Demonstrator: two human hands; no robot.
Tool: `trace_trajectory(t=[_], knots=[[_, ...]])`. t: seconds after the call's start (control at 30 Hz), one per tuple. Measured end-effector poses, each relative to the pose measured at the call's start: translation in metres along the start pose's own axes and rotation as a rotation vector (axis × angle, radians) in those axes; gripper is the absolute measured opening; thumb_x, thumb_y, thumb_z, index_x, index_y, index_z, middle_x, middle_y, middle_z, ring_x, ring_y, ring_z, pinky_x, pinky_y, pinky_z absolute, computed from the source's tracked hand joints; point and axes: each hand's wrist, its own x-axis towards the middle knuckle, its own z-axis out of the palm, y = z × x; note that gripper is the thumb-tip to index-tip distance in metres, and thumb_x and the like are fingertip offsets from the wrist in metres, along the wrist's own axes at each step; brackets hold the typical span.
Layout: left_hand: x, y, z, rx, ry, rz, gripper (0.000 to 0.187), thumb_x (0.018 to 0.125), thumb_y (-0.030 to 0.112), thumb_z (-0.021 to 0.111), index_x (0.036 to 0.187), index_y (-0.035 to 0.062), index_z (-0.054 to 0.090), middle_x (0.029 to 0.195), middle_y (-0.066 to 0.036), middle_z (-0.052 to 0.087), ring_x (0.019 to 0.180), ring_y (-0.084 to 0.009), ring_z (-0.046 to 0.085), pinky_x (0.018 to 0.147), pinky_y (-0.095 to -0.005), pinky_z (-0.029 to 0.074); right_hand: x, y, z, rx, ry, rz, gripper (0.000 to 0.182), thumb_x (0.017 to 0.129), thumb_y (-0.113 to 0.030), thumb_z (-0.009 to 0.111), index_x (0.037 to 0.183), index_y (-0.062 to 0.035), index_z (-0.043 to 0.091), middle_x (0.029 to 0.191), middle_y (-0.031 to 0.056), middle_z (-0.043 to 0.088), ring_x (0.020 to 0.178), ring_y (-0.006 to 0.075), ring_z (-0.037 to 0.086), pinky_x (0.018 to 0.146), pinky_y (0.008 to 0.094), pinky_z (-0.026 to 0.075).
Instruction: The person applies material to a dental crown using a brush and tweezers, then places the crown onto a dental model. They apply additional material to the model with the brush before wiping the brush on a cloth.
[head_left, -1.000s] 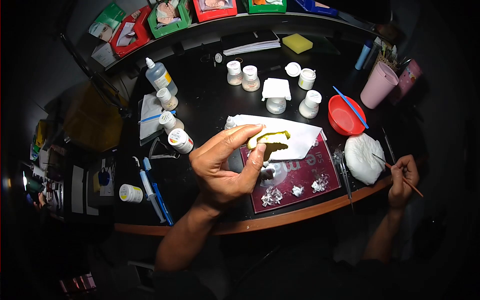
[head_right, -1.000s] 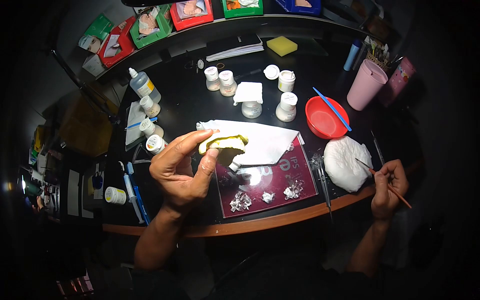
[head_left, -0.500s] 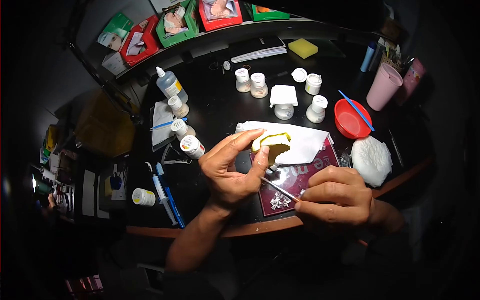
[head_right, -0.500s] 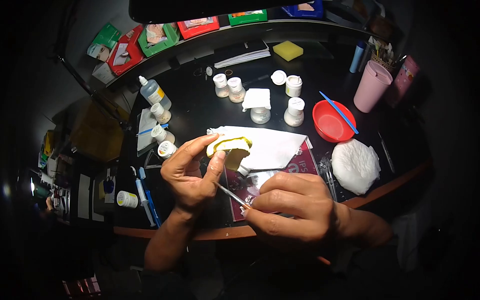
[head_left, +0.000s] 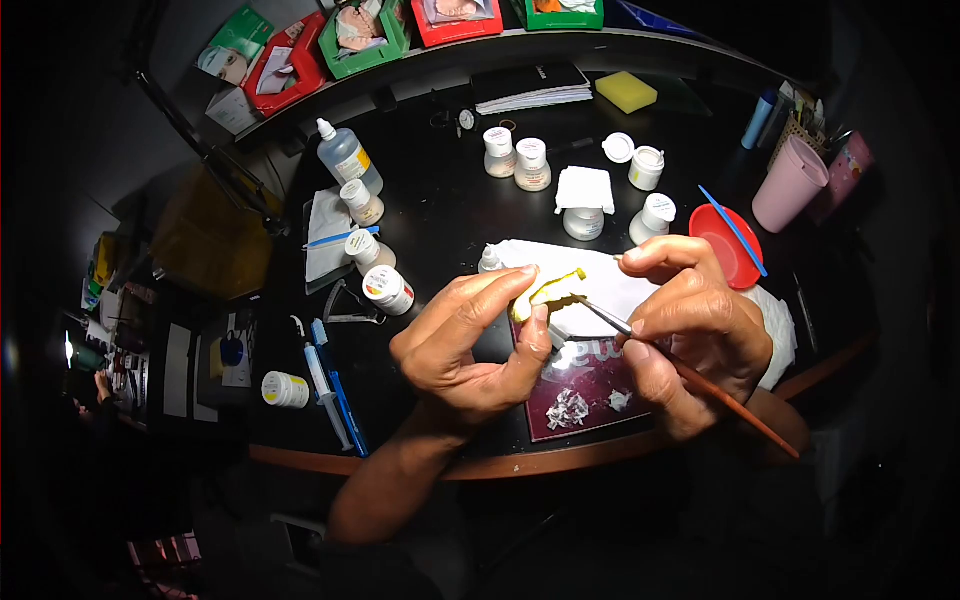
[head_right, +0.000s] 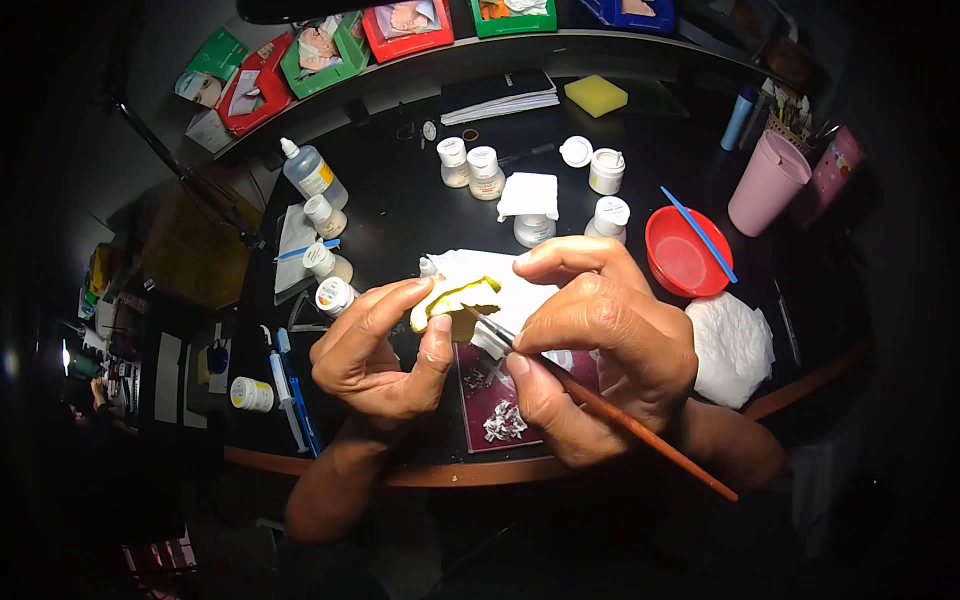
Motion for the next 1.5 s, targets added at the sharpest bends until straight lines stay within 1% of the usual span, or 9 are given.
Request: trace_trajectory(t=[0.13,0.23,0.47,0.57,0.6,0.77,0.97,1.17,1.5], knots=[[0.000,0.000,0.002,0.011,0.001,0.081,0.031,0.081,0.001,0.082,0.111,-0.0061,0.075,0.101,-0.019,0.078,0.089,-0.0293,0.078,0.079,-0.0356,0.062,-0.007,0.006,0.009,0.079,0.012,-0.005,0.020,0.070,0.007,0.072,0.088,0.0008,0.069,0.078,0.0106,0.067,0.107,0.0405,0.071,0.096,0.0476,0.062],[-0.001,0.001,0.003,0.000,0.000,0.083,0.033,0.082,0.001,0.083,0.113,-0.0060,0.075,0.099,-0.019,0.078,0.089,-0.0278,0.078,0.078,-0.0351,0.062,-0.009,0.005,0.011,0.072,0.006,0.002,0.020,0.070,0.008,0.073,0.087,0.0008,0.068,0.080,0.0104,0.067,0.108,0.0400,0.070,0.095,0.0471,0.063],[-0.010,0.000,0.005,-0.305,0.023,-0.249,0.032,0.086,-0.006,0.078,0.117,-0.0109,0.071,0.108,-0.022,0.074,0.100,-0.0228,0.076,0.085,-0.0304,0.064,-0.011,0.002,0.015,-0.001,0.009,-0.066,0.018,0.073,0.005,0.081,0.082,0.0012,0.065,0.077,0.0097,0.062,0.107,0.0395,0.070,0.089,0.0458,0.063],[-0.011,0.002,0.006,-0.339,0.034,-0.300,0.033,0.086,-0.006,0.078,0.118,-0.0110,0.071,0.109,-0.022,0.073,0.101,-0.0233,0.075,0.086,-0.0307,0.064,-0.016,0.003,0.018,-0.009,0.020,-0.092,0.019,0.070,0.009,0.077,0.083,0.0012,0.065,0.078,0.0102,0.062,0.108,0.0395,0.069,0.086,0.0462,0.062],[-0.012,0.001,0.006,-0.335,0.037,-0.300,0.033,0.086,-0.005,0.078,0.118,-0.0110,0.071,0.110,-0.022,0.073,0.101,-0.0234,0.075,0.086,-0.0308,0.064,-0.018,0.003,0.017,-0.006,-0.002,-0.092,0.019,0.071,0.010,0.074,0.086,0.0019,0.066,0.081,0.0109,0.063,0.110,0.0397,0.067,0.093,0.0504,0.062],[-0.015,-0.001,0.008,-0.299,0.049,-0.267,0.032,0.086,-0.003,0.079,0.116,-0.0105,0.071,0.109,-0.023,0.073,0.100,-0.0243,0.076,0.084,-0.0311,0.064,-0.020,0.003,0.017,-0.040,-0.016,-0.128,0.017,0.072,0.008,0.074,0.087,0.0026,0.067,0.080,0.0111,0.064,0.109,0.0396,0.067,0.098,0.0557,0.063],[-0.010,0.001,0.008,-0.016,0.006,0.003,0.032,0.082,0.000,0.084,0.112,-0.0074,0.074,0.102,-0.021,0.076,0.093,-0.0278,0.077,0.081,-0.0333,0.063,-0.023,0.004,0.019,-0.032,-0.008,-0.130,0.017,0.070,0.007,0.075,0.084,0.0012,0.067,0.078,0.0105,0.064,0.108,0.0384,0.067,0.099,0.0604,0.061],[-0.007,0.003,0.007,-0.006,-0.001,0.016,0.033,0.080,0.001,0.086,0.111,-0.0056,0.075,0.099,-0.019,0.077,0.090,-0.0279,0.077,0.078,-0.0349,0.062,-0.018,-0.001,0.015,0.022,-0.121,-0.151,0.017,0.069,0.009,0.073,0.080,-0.0009,0.064,0.078,0.0098,0.063,0.105,0.0373,0.066,0.104,0.0686,0.054],[-0.008,0.002,0.006,0.007,-0.021,0.066,0.036,0.079,0.004,0.090,0.110,-0.0049,0.074,0.099,-0.018,0.077,0.090,-0.0281,0.077,0.078,-0.0364,0.063,-0.025,0.005,0.016,0.074,-0.032,-0.016,0.020,0.073,0.012,0.071,0.086,0.0009,0.060,0.081,0.0105,0.060,0.107,0.0371,0.063,0.100,0.0553,0.062]])
